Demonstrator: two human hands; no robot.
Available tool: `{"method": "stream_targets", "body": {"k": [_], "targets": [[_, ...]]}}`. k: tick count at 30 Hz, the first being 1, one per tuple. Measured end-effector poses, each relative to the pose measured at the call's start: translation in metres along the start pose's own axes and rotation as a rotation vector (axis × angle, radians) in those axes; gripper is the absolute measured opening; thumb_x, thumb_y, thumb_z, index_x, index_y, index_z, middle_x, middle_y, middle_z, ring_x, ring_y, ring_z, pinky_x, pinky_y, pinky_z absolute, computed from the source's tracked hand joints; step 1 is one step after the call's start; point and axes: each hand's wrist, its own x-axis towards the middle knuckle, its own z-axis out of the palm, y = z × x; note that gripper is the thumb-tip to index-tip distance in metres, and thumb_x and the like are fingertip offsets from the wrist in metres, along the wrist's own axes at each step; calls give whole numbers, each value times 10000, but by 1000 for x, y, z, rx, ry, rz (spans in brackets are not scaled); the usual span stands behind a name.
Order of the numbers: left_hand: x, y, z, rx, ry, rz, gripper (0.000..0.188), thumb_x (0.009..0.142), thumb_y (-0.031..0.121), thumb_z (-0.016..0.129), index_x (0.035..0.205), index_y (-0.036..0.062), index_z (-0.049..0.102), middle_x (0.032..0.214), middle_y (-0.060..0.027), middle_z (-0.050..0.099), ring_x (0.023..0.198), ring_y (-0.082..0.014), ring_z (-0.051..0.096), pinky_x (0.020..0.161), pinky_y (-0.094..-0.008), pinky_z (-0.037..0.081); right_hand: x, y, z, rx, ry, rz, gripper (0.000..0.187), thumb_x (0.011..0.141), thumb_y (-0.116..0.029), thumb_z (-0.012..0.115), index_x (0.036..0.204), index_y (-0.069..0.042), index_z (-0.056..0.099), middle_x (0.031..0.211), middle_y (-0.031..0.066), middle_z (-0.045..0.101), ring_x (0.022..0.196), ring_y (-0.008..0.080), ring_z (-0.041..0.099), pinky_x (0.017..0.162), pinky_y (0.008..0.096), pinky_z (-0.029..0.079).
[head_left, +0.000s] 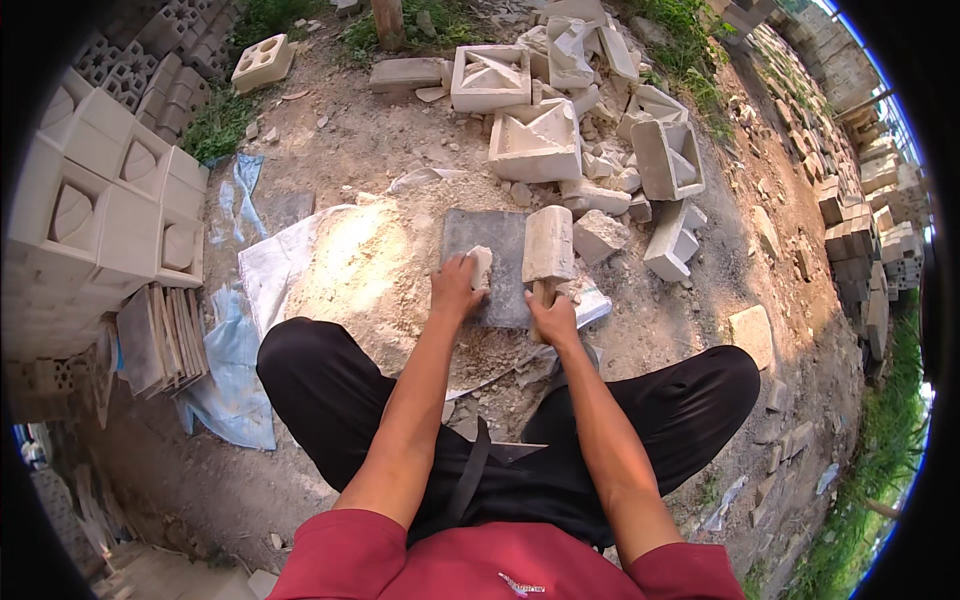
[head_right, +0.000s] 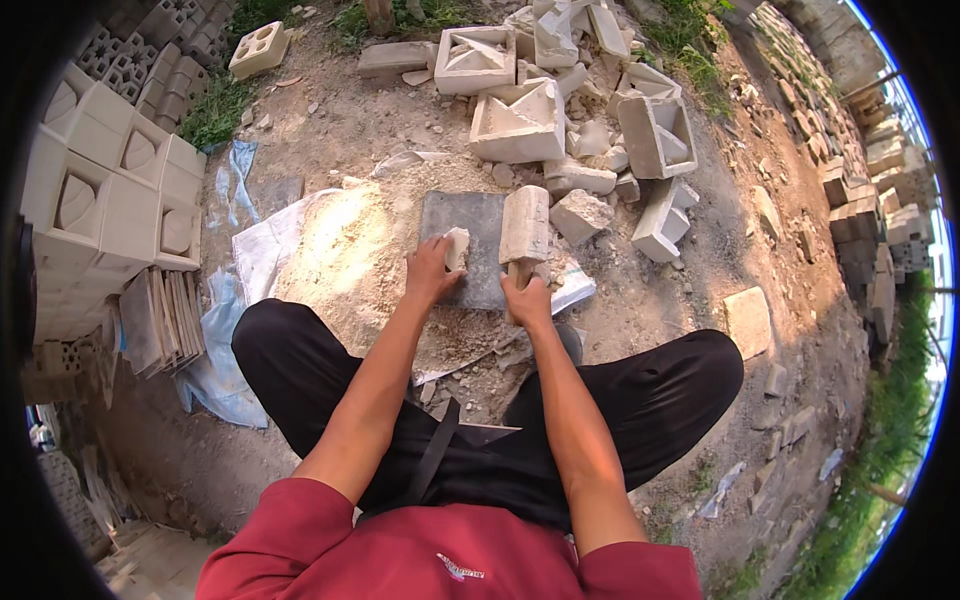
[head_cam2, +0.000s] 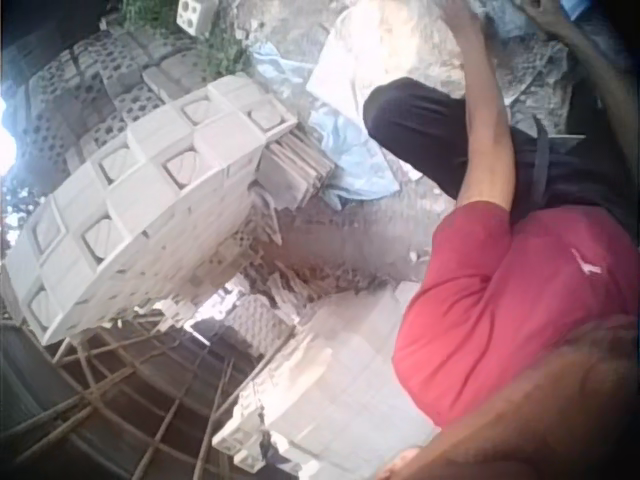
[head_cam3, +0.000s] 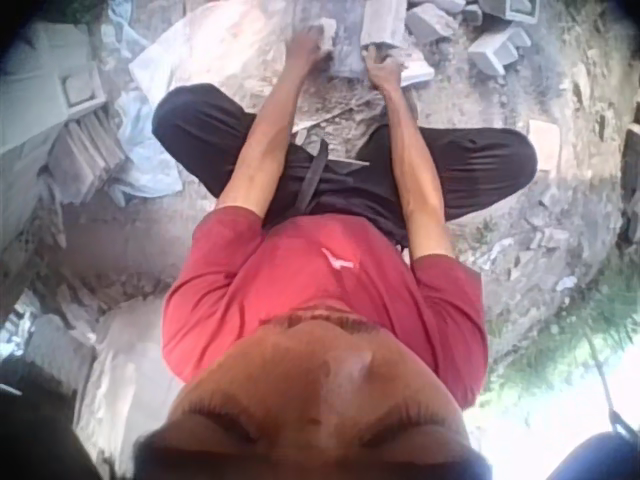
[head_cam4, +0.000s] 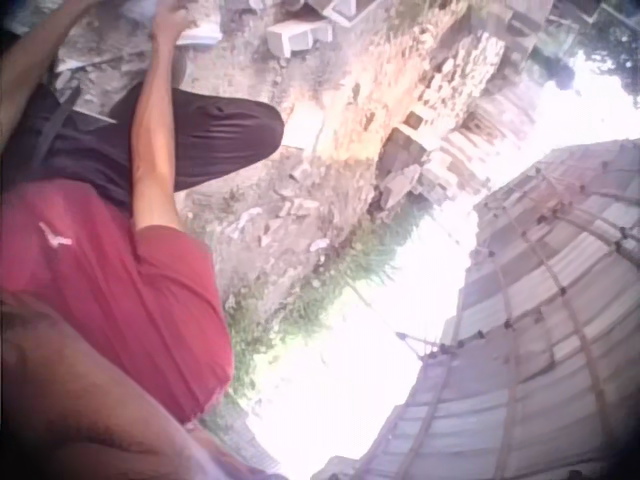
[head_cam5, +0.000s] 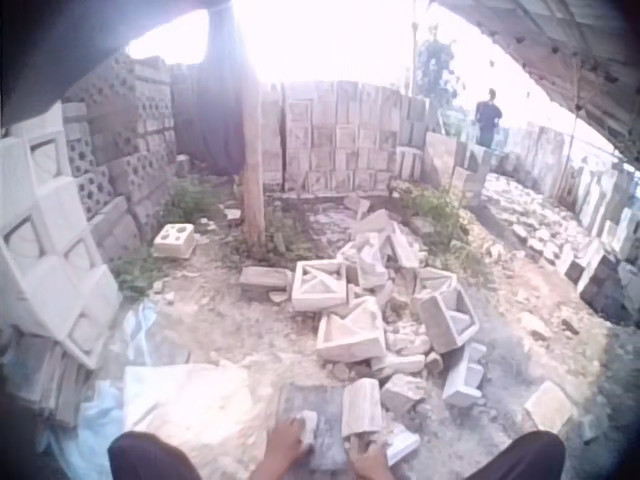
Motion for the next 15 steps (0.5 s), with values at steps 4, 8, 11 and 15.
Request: {"method": "stream_targets", "body": {"k": [4, 8, 11, 15], "targets": [[-1, -7, -4, 8, -5, -18, 722, 637, 446, 822, 1243, 162, 551, 1238, -45, 541, 1138, -288, 532, 917, -470, 430, 8, -16, 6, 465, -301, 278, 488, 717, -319, 715, 876, 134, 628, 781, 256, 671, 688, 357, 683, 662, 397, 537], [-6, 11, -15, -86, -134, -117, 586, 732, 420, 760, 1234, 164, 599, 1212, -82, 546, 1171, -288, 491, 929, -501, 414, 14, -20, 15, 57, -56, 125, 388, 684, -275, 719, 751, 101, 651, 665, 181, 666, 583, 272, 676, 577, 373, 533], [-23, 13, 3, -116, 11, -244, 504, 752, 390, 742, 1185, 151, 648, 1144, -108, 566, 1126, -293, 518, 900, -484, 433, 4, -37, 21, 205, -118, 205, 362, 676, -284, 728, 718, 68, 652, 670, 182, 668, 596, 273, 683, 583, 373, 536], [-29, 29, 9, -218, 86, -331, 397, 751, 336, 739, 1085, 125, 702, 1025, -130, 590, 1018, -316, 569, 860, -456, 457, 6, -23, 11, 424, -136, 168, 270, 735, -191, 710, 786, 58, 617, 658, 104, 637, 502, 208, 616, 496, 347, 511]]}}
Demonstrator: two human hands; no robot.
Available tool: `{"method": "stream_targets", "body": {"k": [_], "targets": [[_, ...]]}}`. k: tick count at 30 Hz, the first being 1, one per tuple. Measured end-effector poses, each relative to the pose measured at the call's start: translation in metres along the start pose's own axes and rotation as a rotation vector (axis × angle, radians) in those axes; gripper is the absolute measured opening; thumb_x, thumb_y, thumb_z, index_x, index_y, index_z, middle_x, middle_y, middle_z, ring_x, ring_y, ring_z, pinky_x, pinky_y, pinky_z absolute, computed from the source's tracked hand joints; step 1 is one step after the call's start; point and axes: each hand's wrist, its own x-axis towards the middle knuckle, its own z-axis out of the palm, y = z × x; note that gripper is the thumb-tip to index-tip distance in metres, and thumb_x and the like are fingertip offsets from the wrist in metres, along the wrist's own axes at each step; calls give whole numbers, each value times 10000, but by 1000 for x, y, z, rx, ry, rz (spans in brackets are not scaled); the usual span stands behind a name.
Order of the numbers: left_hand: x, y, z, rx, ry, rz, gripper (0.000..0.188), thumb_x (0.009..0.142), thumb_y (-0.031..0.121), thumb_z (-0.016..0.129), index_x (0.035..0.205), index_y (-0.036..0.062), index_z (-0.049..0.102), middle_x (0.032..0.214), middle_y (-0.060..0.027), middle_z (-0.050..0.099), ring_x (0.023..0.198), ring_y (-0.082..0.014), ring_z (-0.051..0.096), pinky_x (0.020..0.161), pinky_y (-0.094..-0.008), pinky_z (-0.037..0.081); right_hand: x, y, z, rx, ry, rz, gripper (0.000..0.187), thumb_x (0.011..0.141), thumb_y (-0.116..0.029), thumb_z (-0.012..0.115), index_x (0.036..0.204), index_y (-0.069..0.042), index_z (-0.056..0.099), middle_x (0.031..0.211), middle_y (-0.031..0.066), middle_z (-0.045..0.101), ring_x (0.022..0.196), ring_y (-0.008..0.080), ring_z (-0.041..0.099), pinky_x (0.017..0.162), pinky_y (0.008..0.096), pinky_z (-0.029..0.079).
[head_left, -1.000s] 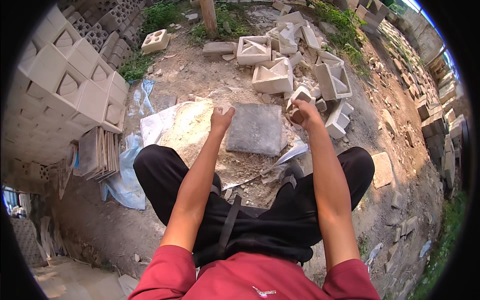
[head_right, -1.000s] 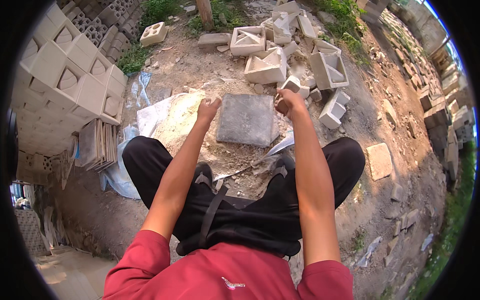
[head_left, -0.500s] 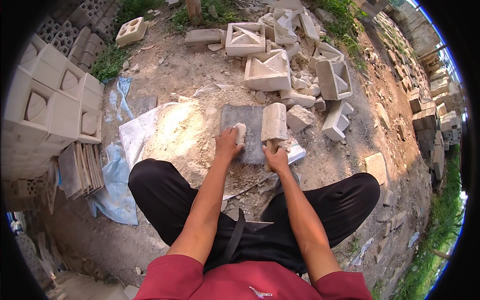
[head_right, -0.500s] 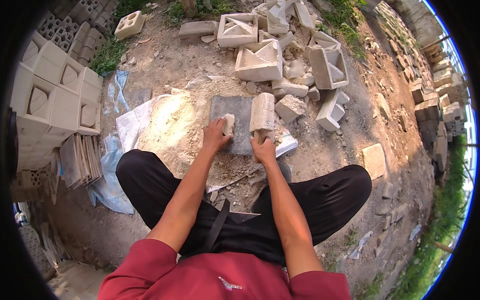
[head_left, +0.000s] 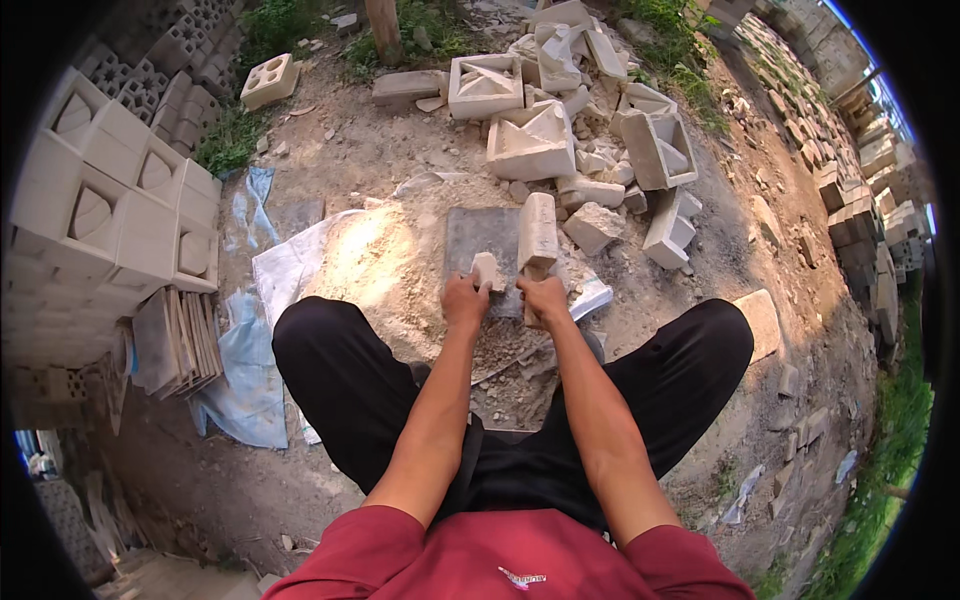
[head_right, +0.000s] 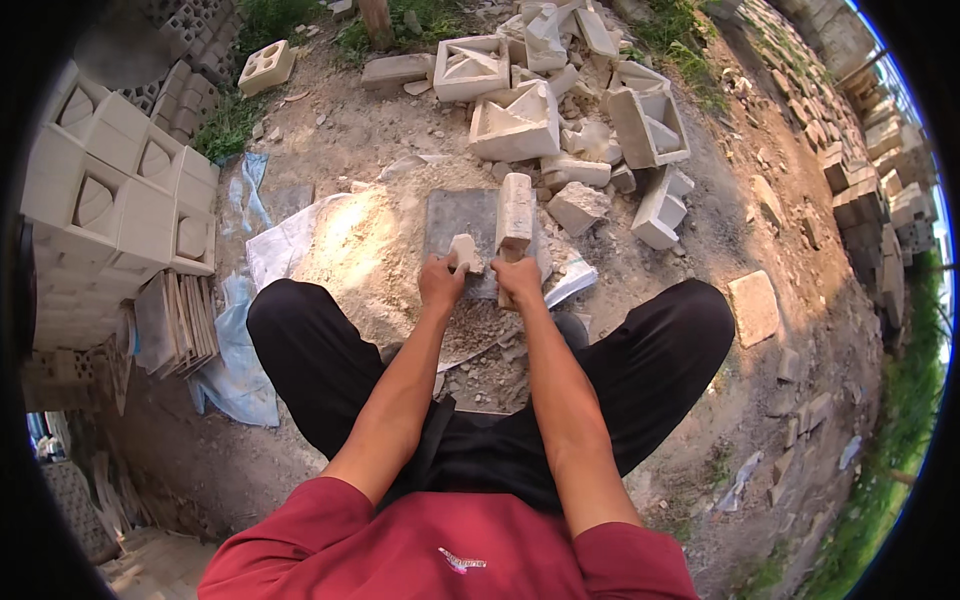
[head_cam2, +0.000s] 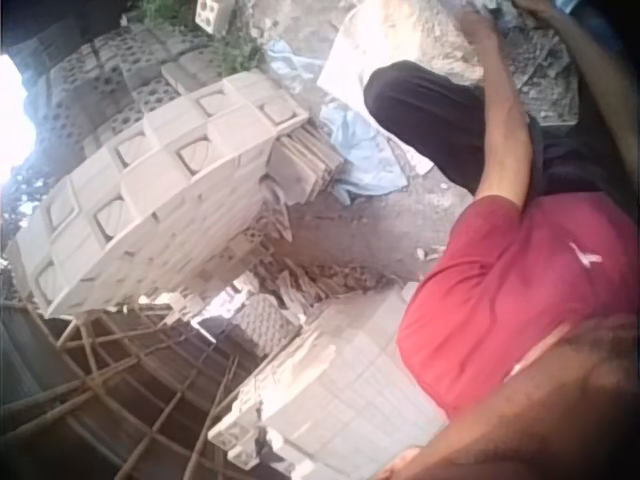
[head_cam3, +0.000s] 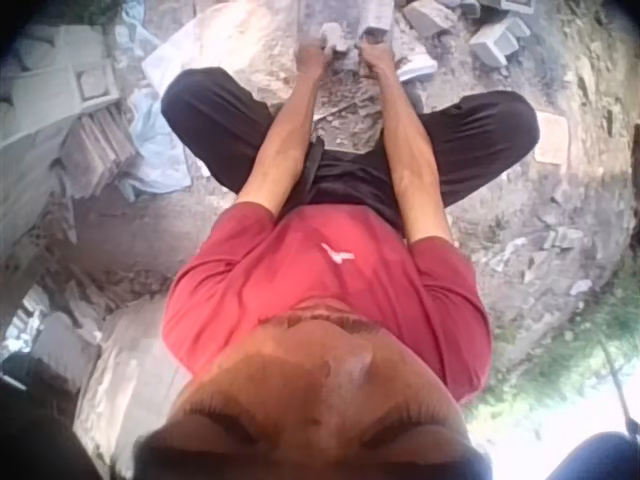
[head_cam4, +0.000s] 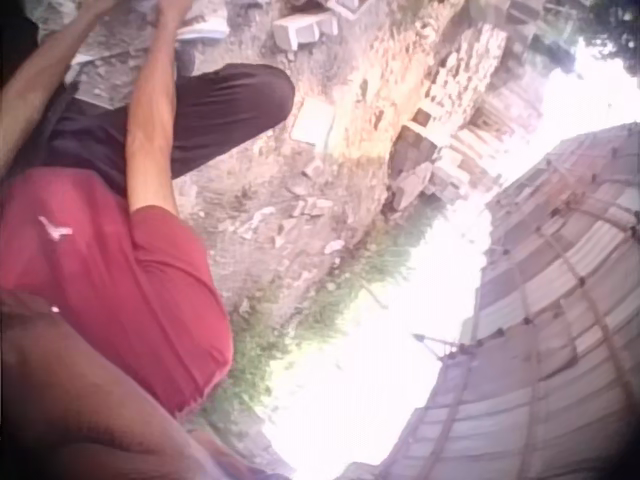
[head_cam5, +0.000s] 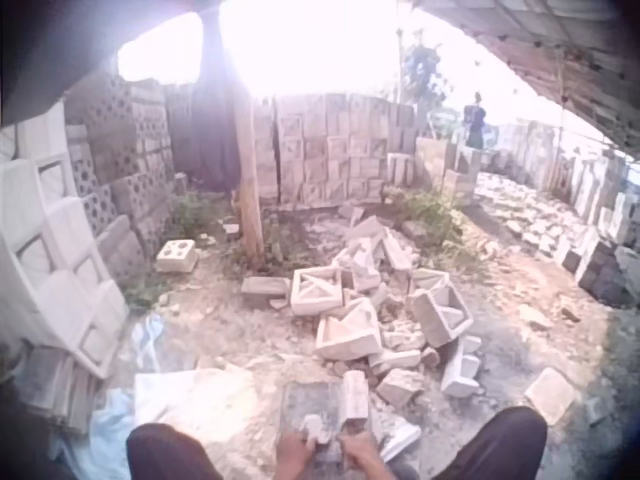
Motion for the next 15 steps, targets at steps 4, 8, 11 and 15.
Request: {"method": "stream_targets", "body": {"k": [4, 8, 11, 15], "targets": [[-3, -1, 2, -48, 49, -92, 306, 745, 285, 736, 997, 112, 735, 982, -141, 615, 988, -330, 591, 859, -444, 470, -39, -5, 3, 183, -32, -171, 295, 706, -179, 714, 859, 51, 611, 678, 94, 643, 565, 209, 632, 542, 350, 524], [5, -3, 11, -139, 89, -232, 314, 726, 249, 735, 1017, 133, 732, 1034, -141, 638, 1007, -316, 606, 868, -434, 480, -51, 13, -5, -186, 57, -186, 344, 682, -233, 719, 871, 42, 638, 713, 120, 665, 650, 226, 658, 614, 361, 529], [6, 5, 15, -268, 72, -338, 336, 700, 226, 739, 1026, 144, 729, 1029, -135, 658, 983, -317, 625, 866, -430, 489, -56, 0, -9, -218, 118, -233, 294, 681, -253, 705, 760, 28, 667, 721, 154, 680, 682, 218, 676, 613, 366, 522], [13, -31, 26, -388, 172, -340, 377, 661, 206, 753, 1032, 144, 723, 1006, -127, 679, 957, -319, 645, 845, -442, 503, -53, -32, 23, 0, 2, -391, 295, 674, -245, 712, 769, 31, 670, 748, 153, 690, 669, 215, 678, 600, 358, 520]]}}
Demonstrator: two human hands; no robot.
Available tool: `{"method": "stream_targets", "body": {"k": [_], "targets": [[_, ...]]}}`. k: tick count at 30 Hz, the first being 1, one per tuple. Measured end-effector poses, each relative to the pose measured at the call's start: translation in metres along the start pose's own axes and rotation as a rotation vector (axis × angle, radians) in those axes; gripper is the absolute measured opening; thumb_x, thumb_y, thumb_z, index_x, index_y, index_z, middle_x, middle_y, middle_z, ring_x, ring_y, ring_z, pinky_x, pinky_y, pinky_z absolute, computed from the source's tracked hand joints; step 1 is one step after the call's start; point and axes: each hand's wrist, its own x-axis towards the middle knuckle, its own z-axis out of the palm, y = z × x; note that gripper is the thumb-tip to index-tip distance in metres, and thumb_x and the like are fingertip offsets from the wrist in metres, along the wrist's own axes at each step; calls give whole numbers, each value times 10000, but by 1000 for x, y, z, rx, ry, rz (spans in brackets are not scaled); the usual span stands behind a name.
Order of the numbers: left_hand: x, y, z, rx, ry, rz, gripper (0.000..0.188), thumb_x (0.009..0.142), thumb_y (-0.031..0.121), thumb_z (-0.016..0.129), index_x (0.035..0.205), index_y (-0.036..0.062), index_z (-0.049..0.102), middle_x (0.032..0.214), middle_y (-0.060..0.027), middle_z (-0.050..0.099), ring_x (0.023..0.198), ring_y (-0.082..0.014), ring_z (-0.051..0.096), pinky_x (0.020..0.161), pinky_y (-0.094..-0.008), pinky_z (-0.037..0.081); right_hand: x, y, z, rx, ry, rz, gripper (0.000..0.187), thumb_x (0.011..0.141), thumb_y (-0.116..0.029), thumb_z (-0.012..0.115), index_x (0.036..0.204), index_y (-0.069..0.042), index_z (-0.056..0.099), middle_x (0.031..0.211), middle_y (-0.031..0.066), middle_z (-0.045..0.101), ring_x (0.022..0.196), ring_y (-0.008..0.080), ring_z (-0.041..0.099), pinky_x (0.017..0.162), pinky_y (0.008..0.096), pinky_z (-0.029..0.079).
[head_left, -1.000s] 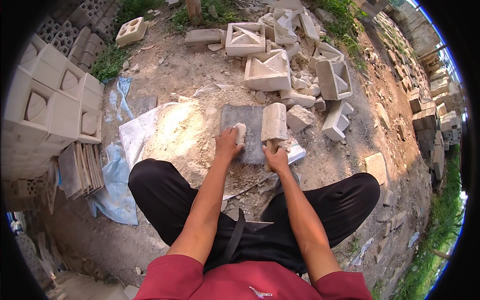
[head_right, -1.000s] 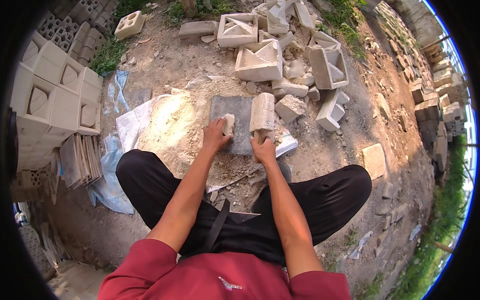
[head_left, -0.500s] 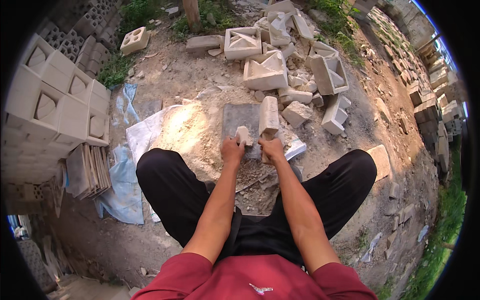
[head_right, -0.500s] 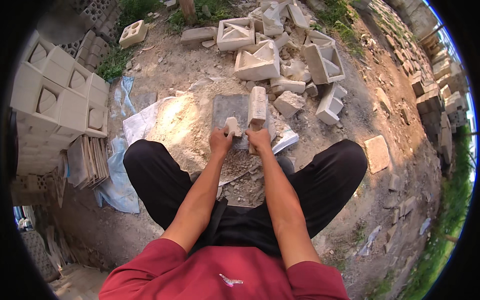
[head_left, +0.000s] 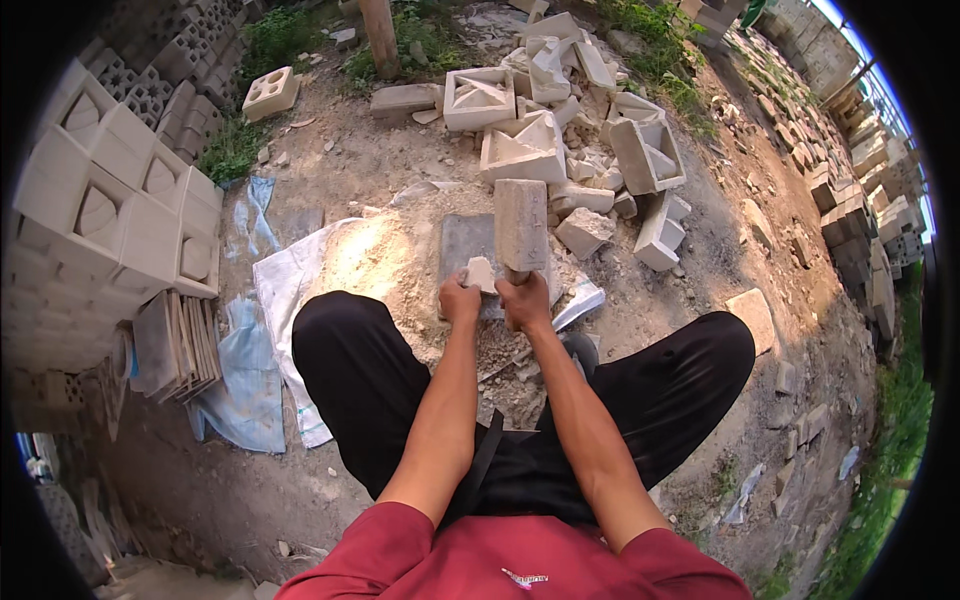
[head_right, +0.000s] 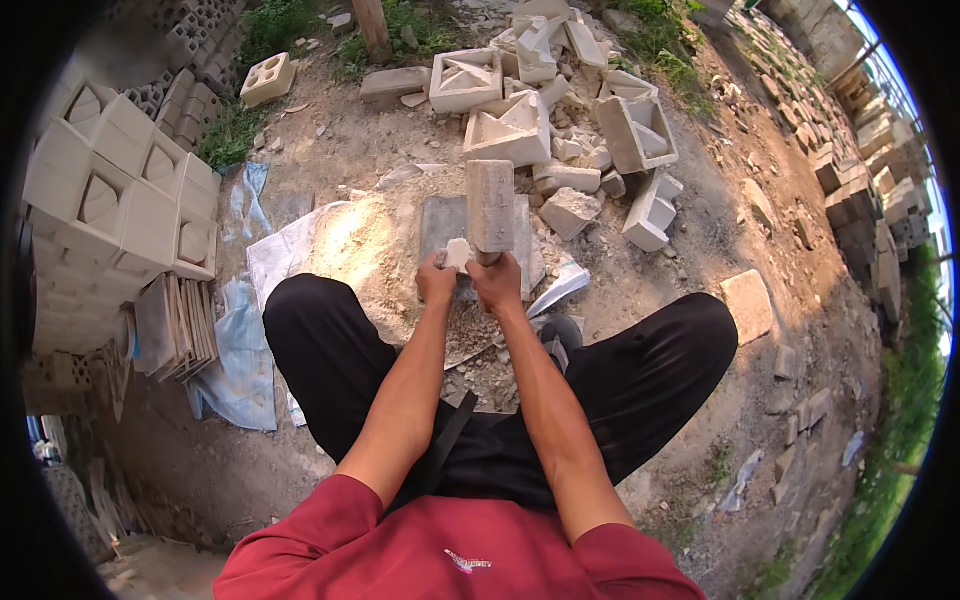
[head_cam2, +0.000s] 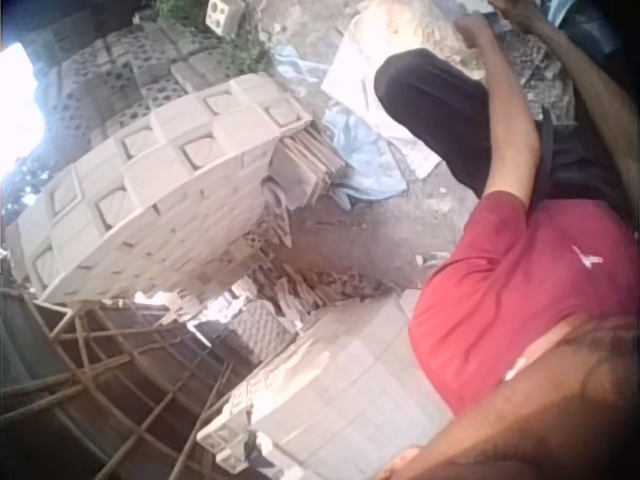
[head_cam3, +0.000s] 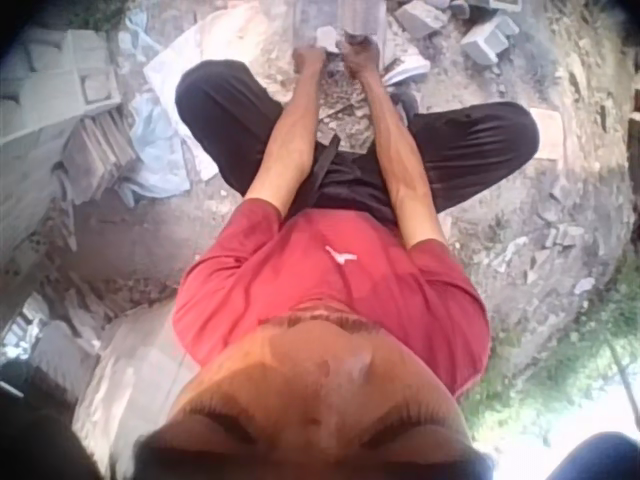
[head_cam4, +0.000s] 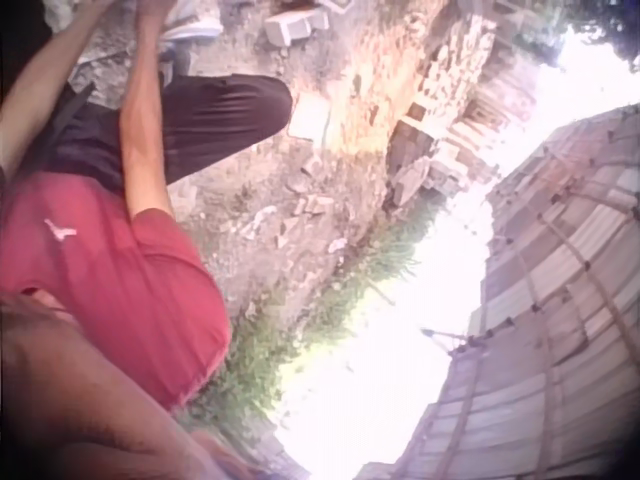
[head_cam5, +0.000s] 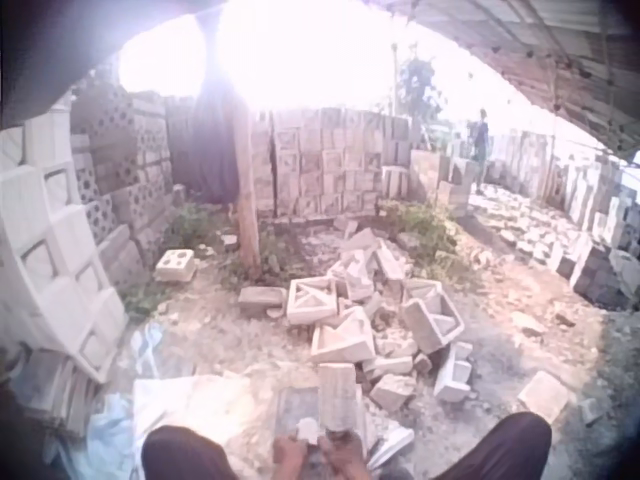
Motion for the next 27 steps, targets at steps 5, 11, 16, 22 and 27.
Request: {"method": "stream_targets", "body": {"k": [5, 11, 16, 22, 27], "targets": [[-7, 36, 2, 108, -61, -64, 370, 654, 214, 774, 1014, 145, 723, 1022, -118, 700, 967, -298, 662, 839, -438, 510, 26, 55, -4, -201, 72, -98, 303, 688, -234, 707, 808, 40, 658, 669, 124, 669, 529, 210, 635, 541, 339, 511], [4, 33, -26, 181, -169, -156, 358, 641, 237, 836, 944, 74, 737, 890, -130, 727, 828, -259, 700, 762, -367, 530, 22, 42, 0, 65, 83, 84, 258, 697, -219, 687, 753, 31, 652, 566, 109, 637, 519, 215, 646, 520, 334, 514], [6, 29, -19, 178, -161, -154, 375, 633, 253, 847, 940, 65, 742, 872, -139, 727, 800, -269, 702, 750, -369, 532, 26, 32, -4, -127, 58, -25, 288, 673, -224, 692, 795, 34, 661, 680, 186, 670, 631, 346, 672, 579, 402, 518], [-1, 41, -14, 171, -178, -155, 343, 639, 249, 841, 906, 60, 739, 844, -139, 724, 784, -268, 699, 752, -365, 530, 16, 70, -8, -193, 30, 18, 471, 655, -264, 731, 1006, 36, 641, 939, 222, 685, 906, 323, 672, 779, 384, 527], [8, 25, -22, 143, -149, -141, 333, 647, 248, 834, 900, 57, 734, 855, -140, 723, 799, -260, 697, 746, -363, 526, 18, 22, 4, -177, -82, 88, 399, 656, -249, 710, 930, 35, 652, 899, 241, 685, 905, 379, 671, 746, 404, 534]]}}
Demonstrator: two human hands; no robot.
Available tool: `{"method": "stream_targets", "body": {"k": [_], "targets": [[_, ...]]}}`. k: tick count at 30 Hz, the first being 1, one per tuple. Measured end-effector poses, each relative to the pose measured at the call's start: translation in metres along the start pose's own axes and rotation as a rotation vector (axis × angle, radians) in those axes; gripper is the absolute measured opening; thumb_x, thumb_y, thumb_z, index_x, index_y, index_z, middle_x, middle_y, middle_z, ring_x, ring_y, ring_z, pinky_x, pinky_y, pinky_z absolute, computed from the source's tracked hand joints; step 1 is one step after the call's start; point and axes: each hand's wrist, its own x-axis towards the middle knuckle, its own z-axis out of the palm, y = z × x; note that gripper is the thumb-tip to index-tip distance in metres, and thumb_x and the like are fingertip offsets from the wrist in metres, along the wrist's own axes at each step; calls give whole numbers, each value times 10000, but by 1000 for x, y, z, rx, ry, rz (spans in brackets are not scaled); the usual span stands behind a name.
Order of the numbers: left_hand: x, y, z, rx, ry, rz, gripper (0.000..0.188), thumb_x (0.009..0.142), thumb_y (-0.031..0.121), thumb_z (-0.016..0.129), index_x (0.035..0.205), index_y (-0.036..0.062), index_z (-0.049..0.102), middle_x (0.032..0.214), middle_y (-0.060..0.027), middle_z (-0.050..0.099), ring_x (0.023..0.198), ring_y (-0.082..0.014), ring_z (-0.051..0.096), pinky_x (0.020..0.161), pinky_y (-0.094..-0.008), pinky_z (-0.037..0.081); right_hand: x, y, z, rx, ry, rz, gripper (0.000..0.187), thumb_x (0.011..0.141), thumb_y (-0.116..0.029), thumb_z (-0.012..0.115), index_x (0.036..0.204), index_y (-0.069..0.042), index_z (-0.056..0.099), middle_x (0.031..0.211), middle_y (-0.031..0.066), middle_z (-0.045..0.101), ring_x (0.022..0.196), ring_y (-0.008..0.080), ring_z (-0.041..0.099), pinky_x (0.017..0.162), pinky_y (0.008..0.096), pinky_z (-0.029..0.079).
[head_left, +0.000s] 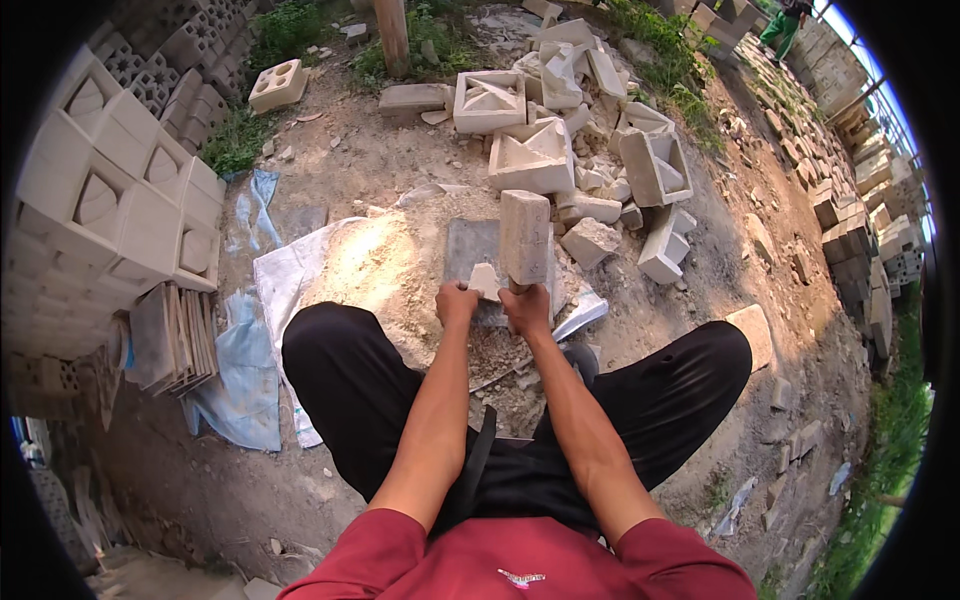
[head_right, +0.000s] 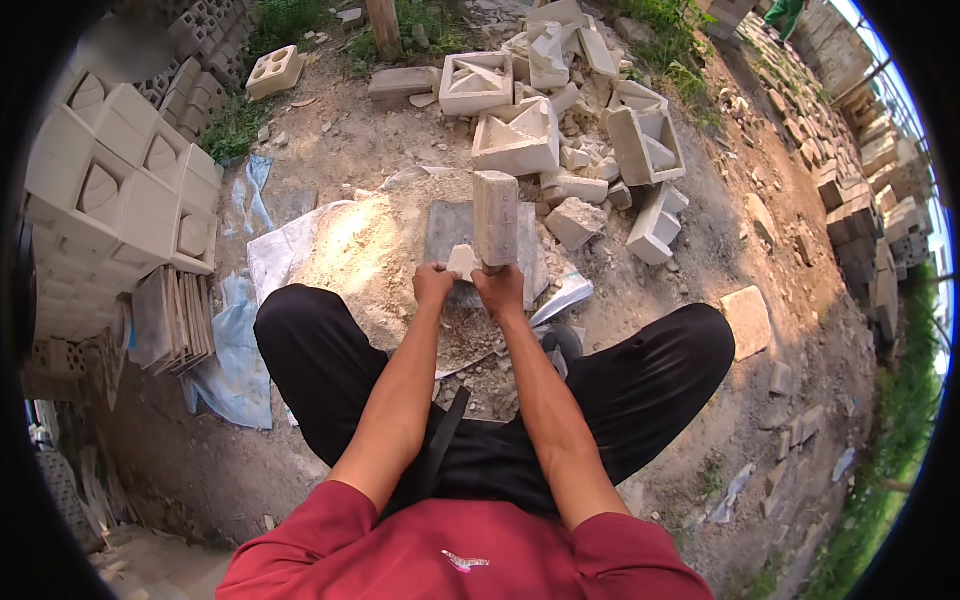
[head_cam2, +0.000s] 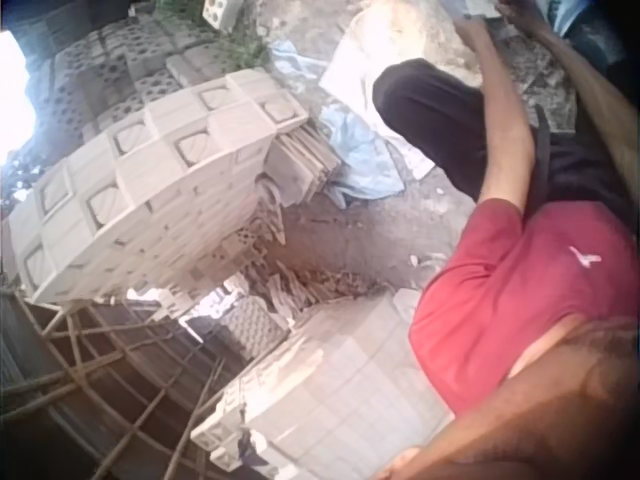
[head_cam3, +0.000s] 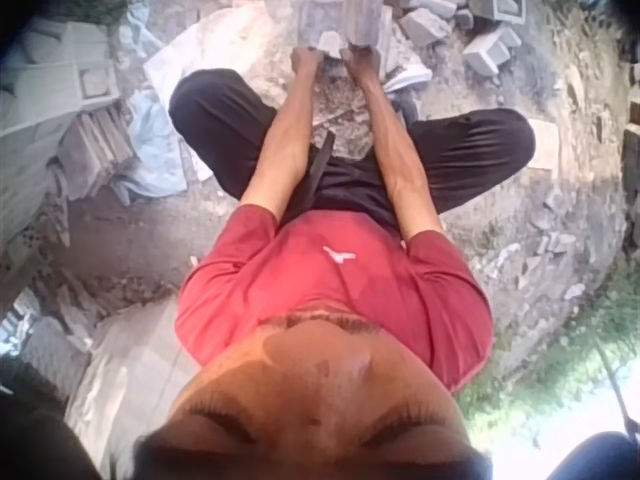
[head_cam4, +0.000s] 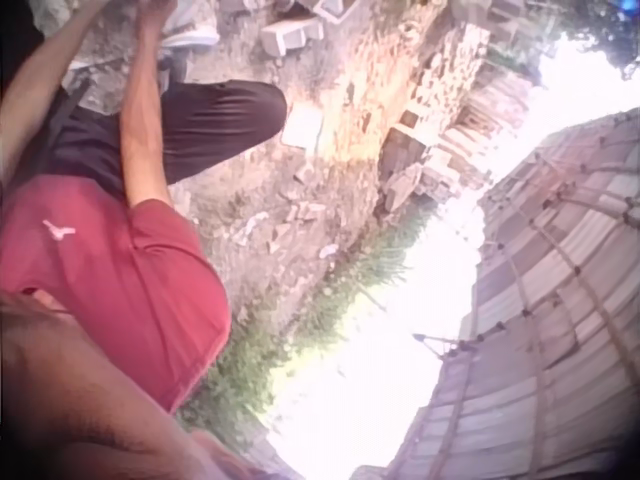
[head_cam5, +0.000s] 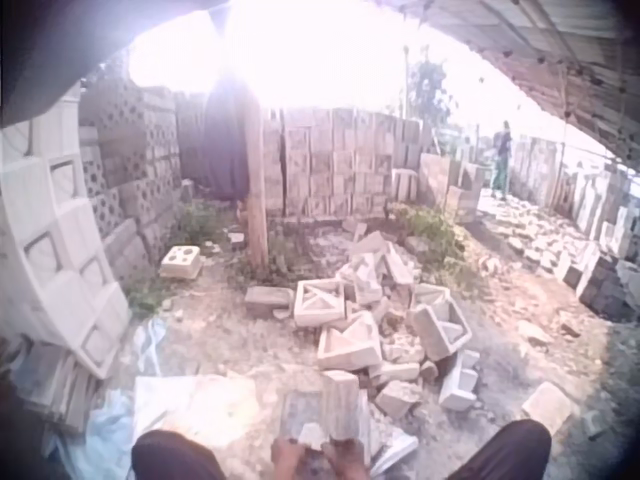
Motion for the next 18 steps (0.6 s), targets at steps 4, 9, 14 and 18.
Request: {"method": "stream_targets", "body": {"k": [4, 9, 14, 18], "targets": [[-8, 8, 6, 4, -42, 18, 335, 648, 254, 832, 897, 54, 730, 875, -142, 722, 815, -259, 695, 744, -366, 525, -3, 25, -3, -140, 59, -54, 388, 649, -240, 717, 912, 39, 655, 895, 237, 687, 887, 369, 676, 735, 402, 531], [-3, 5, 4, 34, -25, 20, 313, 636, 285, 828, 875, 112, 724, 880, -111, 722, 858, -286, 686, 803, -413, 511, 0, 36, -5, 27, 128, -23, 471, 655, -250, 727, 1002, 57, 644, 932, 217, 692, 874, 257, 685, 776, 352, 532], [-8, 7, 2, -1, -26, -7, 316, 635, 285, 830, 874, 109, 720, 876, -100, 722, 858, -275, 687, 797, -408, 509, 4, 6, -13, -23, -36, 23, 434, 689, -279, 687, 984, 34, 630, 898, 221, 685, 869, 332, 683, 764, 378, 530], [-4, 6, 7, 12, -46, 13, 321, 637, 284, 830, 884, 110, 720, 885, -97, 723, 862, -272, 687, 795, -407, 509, -7, 35, -5, -155, 57, -15, 474, 659, -291, 741, 987, 40, 657, 945, 219, 692, 924, 322, 679, 799, 390, 522]]}}
